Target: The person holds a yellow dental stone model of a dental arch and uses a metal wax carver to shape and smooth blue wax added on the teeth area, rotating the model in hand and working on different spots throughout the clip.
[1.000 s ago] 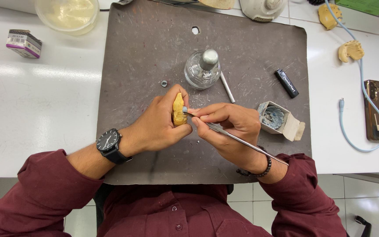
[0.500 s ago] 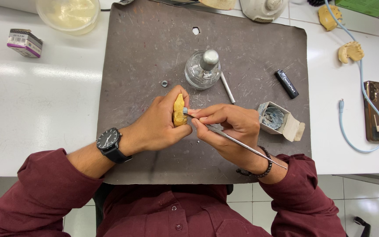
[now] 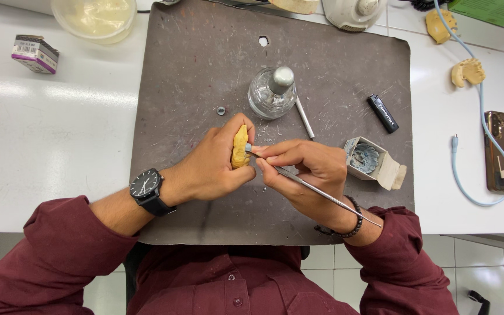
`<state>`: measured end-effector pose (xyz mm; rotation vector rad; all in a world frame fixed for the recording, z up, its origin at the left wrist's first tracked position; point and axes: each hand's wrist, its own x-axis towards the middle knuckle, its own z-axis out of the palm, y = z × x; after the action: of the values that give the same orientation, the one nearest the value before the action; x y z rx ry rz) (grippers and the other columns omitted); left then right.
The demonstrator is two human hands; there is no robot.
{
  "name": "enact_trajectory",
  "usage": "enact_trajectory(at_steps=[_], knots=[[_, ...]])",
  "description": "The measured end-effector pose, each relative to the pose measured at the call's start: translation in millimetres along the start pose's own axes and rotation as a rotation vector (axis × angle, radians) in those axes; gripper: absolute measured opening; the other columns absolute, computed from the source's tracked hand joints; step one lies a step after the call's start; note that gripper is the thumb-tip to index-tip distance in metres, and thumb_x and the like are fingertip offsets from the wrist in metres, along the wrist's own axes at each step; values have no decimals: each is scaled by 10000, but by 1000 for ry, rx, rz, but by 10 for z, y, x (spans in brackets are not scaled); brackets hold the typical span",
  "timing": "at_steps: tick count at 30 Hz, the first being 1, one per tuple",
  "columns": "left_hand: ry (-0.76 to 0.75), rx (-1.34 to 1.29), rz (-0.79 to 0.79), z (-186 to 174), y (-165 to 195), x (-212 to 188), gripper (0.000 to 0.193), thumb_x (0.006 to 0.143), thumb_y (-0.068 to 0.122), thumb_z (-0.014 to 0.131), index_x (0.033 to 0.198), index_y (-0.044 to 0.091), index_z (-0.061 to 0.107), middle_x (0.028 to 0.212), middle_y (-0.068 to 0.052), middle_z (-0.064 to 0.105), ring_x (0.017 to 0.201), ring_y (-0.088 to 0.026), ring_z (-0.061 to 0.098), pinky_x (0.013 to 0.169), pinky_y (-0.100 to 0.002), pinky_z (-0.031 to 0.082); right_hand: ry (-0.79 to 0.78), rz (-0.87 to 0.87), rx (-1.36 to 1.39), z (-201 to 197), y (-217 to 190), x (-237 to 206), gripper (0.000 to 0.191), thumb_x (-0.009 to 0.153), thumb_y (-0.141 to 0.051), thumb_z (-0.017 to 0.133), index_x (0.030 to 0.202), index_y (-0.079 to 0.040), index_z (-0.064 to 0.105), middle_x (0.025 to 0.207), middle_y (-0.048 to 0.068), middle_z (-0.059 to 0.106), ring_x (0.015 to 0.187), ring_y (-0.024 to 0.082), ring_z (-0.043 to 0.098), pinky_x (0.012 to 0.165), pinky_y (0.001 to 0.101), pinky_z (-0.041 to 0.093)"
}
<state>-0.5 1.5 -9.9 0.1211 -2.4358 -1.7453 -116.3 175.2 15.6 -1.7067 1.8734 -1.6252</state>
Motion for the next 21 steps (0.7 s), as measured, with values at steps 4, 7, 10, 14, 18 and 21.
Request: enact_trajectory(at_steps=[4, 7, 10, 14, 18, 21], knots=[[-19, 2, 4, -4, -36, 7, 393, 802, 100, 646, 1116, 70, 412, 702, -63, 587, 612, -180, 609, 555, -352, 461, -20, -23, -15, -12, 20, -7, 147, 888, 67, 793, 890, 11, 657, 1007, 162, 768, 1020, 235, 790, 889, 303, 673], [-21, -34, 80, -13, -64, 6, 451, 787, 78, 632, 1169, 64, 393, 782, -50, 565, 688, -175, 588, 618, -342, 475, 0, 17, 91, -12, 36, -29, 148, 904, 88, 773, 920, 19, 643, 1028, 168, 749, 1016, 246, 780, 906, 306, 666], [-49, -114, 117, -47, -71, -5, 473, 765, 62, 613, 1192, 63, 411, 824, -27, 550, 730, -157, 559, 662, -318, 478, 56, 101, 273, -80, 39, -47, 150, 913, 117, 722, 970, 28, 615, 1062, 175, 704, 964, 231, 764, 869, 293, 666], [-105, -194, 71, -95, -28, -10, 506, 734, 87, 578, 1233, 68, 499, 762, -5, 546, 670, -121, 538, 631, -291, 466, 92, 132, 275, -216, 31, -31, 112, 933, 140, 583, 998, 59, 624, 1084, 197, 668, 924, 222, 756, 805, 298, 683], [-149, -273, 40, -129, 51, -5, 612, 710, 146, 548, 1317, 71, 543, 700, -8, 568, 618, -100, 534, 595, -282, 471, 5, 113, 191, -275, -11, 20, 256, 904, 78, 458, 1009, 113, 688, 1057, 234, 721, 851, 233, 760, 795, 328, 667], [-182, -366, -25, -161, 88, -6, 682, 672, 161, 529, 1347, 72, 552, 719, -13, 624, 589, -101, 523, 539, -288, 448, -36, 126, 315, -265, -29, 65, 363, 890, -50, 420, 1029, 145, 692, 1079, 265, 721, 965, 300, 761, 908, 410, 665]])
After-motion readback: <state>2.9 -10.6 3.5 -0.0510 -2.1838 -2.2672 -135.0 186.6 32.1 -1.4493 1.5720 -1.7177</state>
